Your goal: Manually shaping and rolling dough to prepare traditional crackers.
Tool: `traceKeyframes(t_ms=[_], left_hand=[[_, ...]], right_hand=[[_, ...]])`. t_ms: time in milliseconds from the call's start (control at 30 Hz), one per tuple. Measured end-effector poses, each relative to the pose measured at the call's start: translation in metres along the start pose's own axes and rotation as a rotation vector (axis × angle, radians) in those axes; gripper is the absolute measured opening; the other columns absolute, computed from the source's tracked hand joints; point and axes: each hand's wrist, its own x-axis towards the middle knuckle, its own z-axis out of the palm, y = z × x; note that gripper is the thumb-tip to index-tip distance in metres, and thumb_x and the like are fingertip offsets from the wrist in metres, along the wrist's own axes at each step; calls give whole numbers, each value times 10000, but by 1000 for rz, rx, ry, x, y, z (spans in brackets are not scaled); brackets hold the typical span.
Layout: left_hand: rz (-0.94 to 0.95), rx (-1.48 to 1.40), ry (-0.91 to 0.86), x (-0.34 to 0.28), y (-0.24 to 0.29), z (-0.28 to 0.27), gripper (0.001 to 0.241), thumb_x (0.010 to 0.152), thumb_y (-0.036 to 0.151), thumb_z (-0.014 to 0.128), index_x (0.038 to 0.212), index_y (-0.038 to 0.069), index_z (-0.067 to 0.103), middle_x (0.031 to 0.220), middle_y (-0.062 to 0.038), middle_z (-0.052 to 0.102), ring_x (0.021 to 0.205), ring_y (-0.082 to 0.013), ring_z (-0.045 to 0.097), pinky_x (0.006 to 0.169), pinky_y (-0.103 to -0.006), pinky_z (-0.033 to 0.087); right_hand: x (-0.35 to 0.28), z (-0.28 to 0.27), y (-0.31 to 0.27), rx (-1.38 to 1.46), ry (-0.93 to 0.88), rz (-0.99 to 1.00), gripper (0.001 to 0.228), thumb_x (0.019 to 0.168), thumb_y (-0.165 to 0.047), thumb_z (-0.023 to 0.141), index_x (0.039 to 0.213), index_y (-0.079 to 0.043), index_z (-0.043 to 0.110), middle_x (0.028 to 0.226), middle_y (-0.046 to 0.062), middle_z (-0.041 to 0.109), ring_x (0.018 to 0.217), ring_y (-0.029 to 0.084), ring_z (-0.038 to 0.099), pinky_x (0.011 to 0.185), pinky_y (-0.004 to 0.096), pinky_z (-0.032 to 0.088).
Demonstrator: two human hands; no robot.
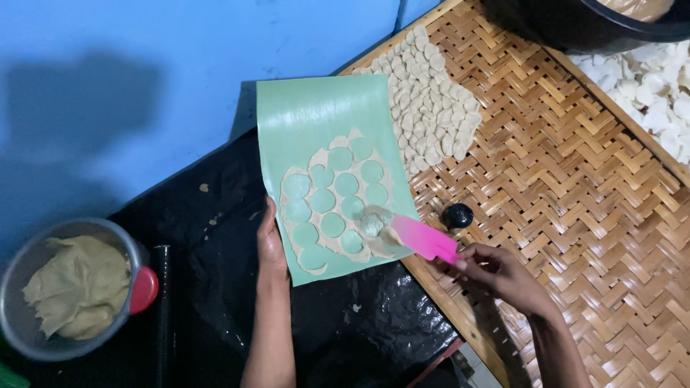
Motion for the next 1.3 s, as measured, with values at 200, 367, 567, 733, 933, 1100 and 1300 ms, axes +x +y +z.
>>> traceKeyframes(t_ms=[200,367,567,733,933,1100,1300], left_hand=[[-5,-10,-7,-1,2,3,673,985,472,559,1525,83,458,1491,-116,538,1308,-294,546,1105,-440,429],[-6,-29,-27,2,0,0,675,989,470,562,1527,77,457,1489,-124,543,1307,-297,549,1102,-440,430],[2,-43,-52,4,-2,-7,658,998,450,566,1525,71,459,1475,-127,553,1297,-293,558,1097,-440,434],[-5,-47,-27,7,-4,-12,646,991,436,576,1516,73,470,1462,-121,559,1283,-291,563,1087,-439,442],[-16,-65,-40,9,-4,-14,636,992,434,571,1508,75,482,1456,-130,563,1273,-303,567,1076,-446,442],[3,-53,-36,4,-1,-6,620,999,413,566,1524,96,472,1483,-108,548,1302,-286,545,1102,-434,422],[-2,-66,-51,6,-1,-7,622,1000,416,563,1528,104,462,1500,-107,534,1321,-285,539,1113,-438,417]], right_hand=[[32,-28,-15,148,216,0,226,951,-215,676,1127,-93,745,758,37,672,558,98,490,482,261,334],[108,-72,-29,156,409,-191,217,1017,-221,666,1103,-25,695,823,8,667,614,76,527,522,247,385],[204,-107,-40,-49,641,-302,233,1007,-224,717,1104,-12,713,849,33,689,706,92,614,611,264,482],[233,-114,-63,-114,692,-258,281,1023,-262,731,1067,16,720,833,63,716,685,121,653,607,293,513],[247,-117,-68,-130,654,-231,284,995,-264,729,1069,11,735,845,76,736,693,163,677,633,335,527],[248,-117,-64,-394,830,-292,300,948,-266,766,1073,7,764,907,166,764,768,255,730,725,410,570],[201,-91,-102,-719,910,-287,237,1030,-187,662,1177,-16,731,897,238,739,722,364,713,665,508,555]])
